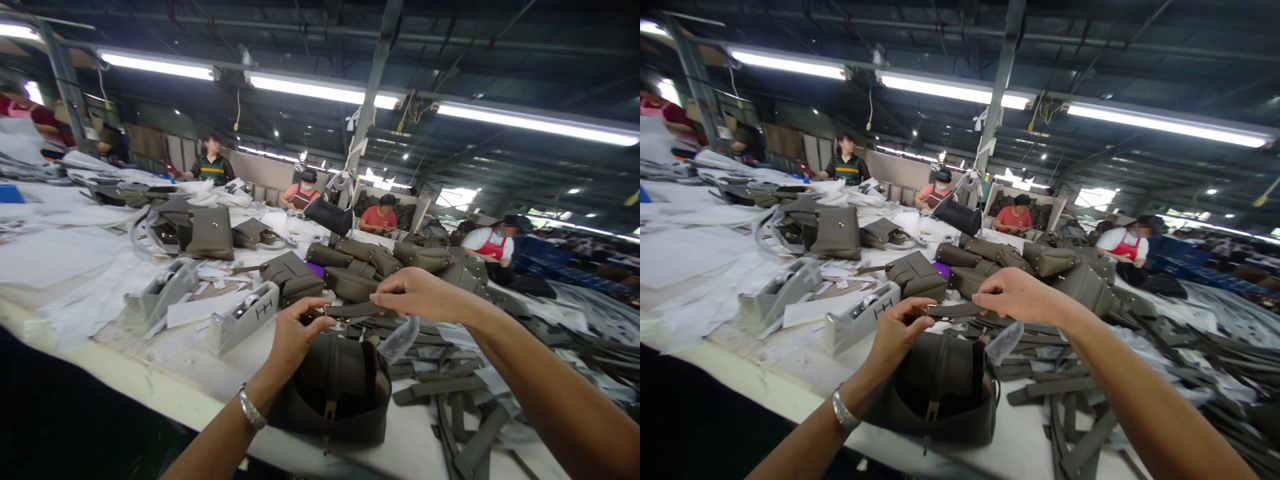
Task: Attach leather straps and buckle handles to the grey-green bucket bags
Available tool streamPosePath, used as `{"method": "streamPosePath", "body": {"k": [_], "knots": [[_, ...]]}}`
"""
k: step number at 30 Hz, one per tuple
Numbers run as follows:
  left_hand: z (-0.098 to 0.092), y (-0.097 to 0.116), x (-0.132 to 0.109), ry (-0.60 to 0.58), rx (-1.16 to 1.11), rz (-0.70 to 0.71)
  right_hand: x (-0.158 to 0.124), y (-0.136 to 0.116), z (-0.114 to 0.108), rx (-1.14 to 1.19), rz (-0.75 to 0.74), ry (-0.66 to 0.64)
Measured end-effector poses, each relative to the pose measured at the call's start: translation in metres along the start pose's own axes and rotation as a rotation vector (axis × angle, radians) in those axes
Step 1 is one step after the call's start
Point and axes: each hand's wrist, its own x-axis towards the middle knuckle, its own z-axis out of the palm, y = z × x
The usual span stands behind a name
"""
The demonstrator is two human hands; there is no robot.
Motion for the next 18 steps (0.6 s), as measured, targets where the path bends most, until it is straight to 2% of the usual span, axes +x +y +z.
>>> {"method": "streamPosePath", "body": {"k": [5,9,11,13,15,18], "knots": [[-0.002,0.0,-0.001,0.002,-0.005,0.002,0.001,-0.003,-0.005,-0.051,-0.056,0.052],[0.002,-0.001,-0.001,-0.035,0.025,0.005,0.007,-0.013,0.001,-0.125,-0.158,0.014],[0.004,-0.001,-0.001,-0.066,0.073,0.008,0.01,-0.021,0.01,-0.266,-0.214,0.032],[0.005,-0.003,0.0,-0.095,0.104,0.008,0.012,-0.029,0.022,-0.472,-0.239,0.115],[0.004,-0.007,0.001,-0.123,0.07,0.014,0.013,-0.037,0.036,-0.668,-0.316,0.225],[0.001,-0.011,0.004,-0.159,-0.014,0.027,0.012,-0.048,0.056,-0.833,-0.465,0.306]]}}
